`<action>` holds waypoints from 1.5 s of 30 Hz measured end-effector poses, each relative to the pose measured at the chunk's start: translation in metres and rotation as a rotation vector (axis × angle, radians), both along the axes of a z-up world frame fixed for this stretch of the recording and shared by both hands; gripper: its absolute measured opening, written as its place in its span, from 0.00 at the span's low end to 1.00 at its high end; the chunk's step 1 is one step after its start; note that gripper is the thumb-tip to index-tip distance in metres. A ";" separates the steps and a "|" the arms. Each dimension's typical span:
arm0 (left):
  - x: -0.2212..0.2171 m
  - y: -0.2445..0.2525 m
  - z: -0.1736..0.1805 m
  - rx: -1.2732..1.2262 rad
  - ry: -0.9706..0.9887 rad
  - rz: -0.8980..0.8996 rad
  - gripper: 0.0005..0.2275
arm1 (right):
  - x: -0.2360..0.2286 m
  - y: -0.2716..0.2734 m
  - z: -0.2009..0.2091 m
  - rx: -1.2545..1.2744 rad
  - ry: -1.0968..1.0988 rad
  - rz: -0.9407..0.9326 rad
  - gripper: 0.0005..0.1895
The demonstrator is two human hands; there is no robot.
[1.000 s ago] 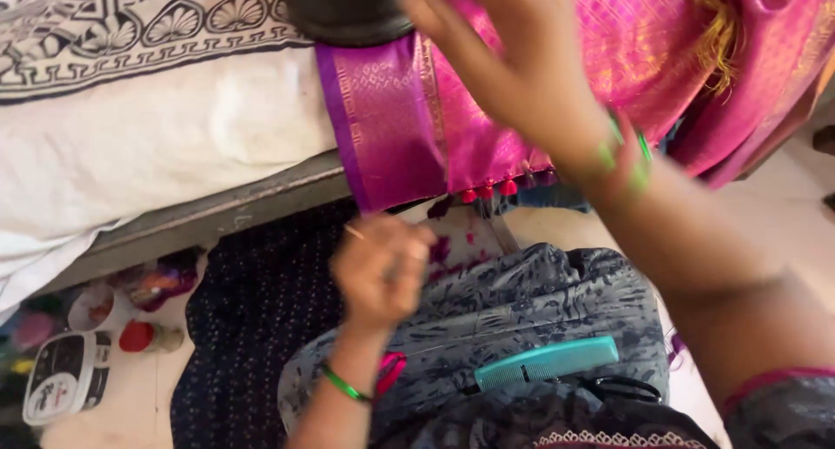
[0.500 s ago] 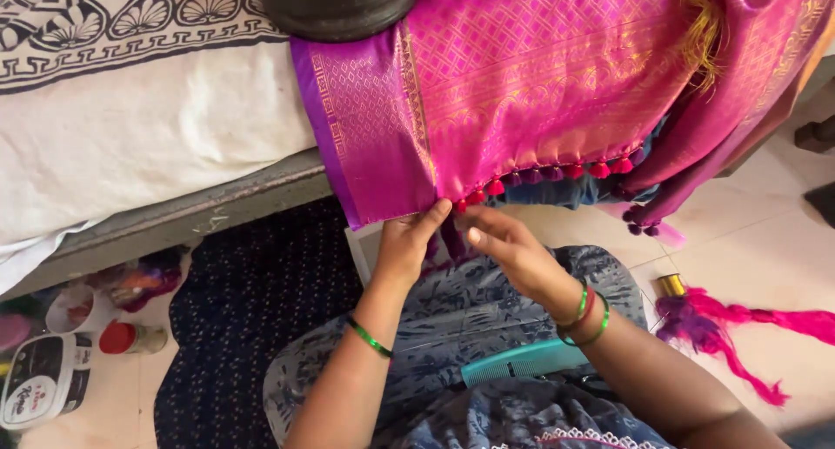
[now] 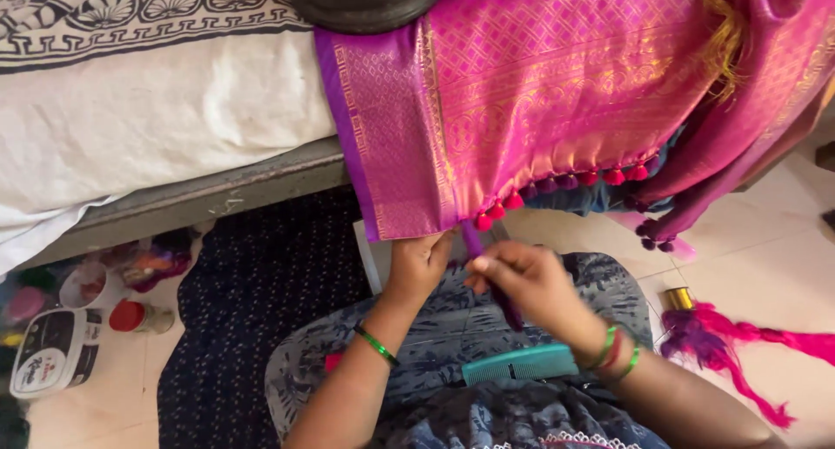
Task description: Attach decorative tassels and fringes to the border of a saree using thread and needle.
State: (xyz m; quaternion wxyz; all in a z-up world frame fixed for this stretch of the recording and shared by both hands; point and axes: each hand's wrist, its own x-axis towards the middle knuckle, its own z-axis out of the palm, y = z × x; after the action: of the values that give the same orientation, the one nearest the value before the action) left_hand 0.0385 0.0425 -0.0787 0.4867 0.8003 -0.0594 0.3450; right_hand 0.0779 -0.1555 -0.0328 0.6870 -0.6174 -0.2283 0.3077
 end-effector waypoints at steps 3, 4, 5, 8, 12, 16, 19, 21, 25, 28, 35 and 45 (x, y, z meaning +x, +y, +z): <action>-0.002 -0.013 0.008 0.083 -0.083 0.101 0.05 | -0.016 0.008 -0.023 -0.222 -0.899 -0.185 0.06; -0.003 -0.021 0.008 -0.327 0.016 -0.083 0.07 | -0.016 0.009 -0.033 -0.177 -1.086 -0.217 0.06; -0.005 -0.029 0.008 -0.739 0.115 -0.263 0.08 | -0.016 0.011 -0.043 -0.129 -1.273 -0.243 0.08; -0.006 -0.037 0.000 -1.073 0.235 -0.290 0.06 | 0.004 0.005 -0.064 -0.162 -1.334 -0.226 0.05; -0.003 -0.040 0.013 -1.033 0.260 -0.227 0.07 | 0.029 0.022 -0.042 -0.107 -0.702 -0.165 0.23; 0.007 -0.043 -0.022 -0.927 0.226 -0.081 0.07 | 0.040 0.055 -0.007 0.436 0.319 0.004 0.14; -0.006 -0.039 0.004 -0.714 0.115 0.022 0.05 | 0.019 0.067 0.029 0.362 0.155 -0.164 0.14; -0.016 -0.031 0.036 -0.681 0.006 -0.015 0.09 | 0.022 0.064 0.004 0.373 0.047 -0.242 0.14; -0.003 -0.015 0.035 -0.842 0.272 -0.202 0.11 | 0.026 0.032 -0.048 0.196 -0.306 -0.268 0.07; 0.001 -0.015 0.044 -0.944 0.218 -0.331 0.16 | 0.011 0.009 0.015 0.016 -0.857 -0.319 0.07; -0.004 -0.002 0.067 -0.792 0.159 -0.345 0.21 | 0.001 -0.106 -0.105 -0.704 -1.215 0.488 0.11; 0.005 0.006 0.085 -0.865 0.395 -0.250 0.20 | 0.004 -0.090 0.017 -0.473 -1.334 0.443 0.13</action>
State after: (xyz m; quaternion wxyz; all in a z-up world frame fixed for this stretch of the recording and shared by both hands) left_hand 0.0432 0.0485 0.0065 0.8142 0.5617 0.0873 0.1185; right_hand 0.0817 -0.2451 -0.0161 0.1731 -0.7442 -0.6439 0.0394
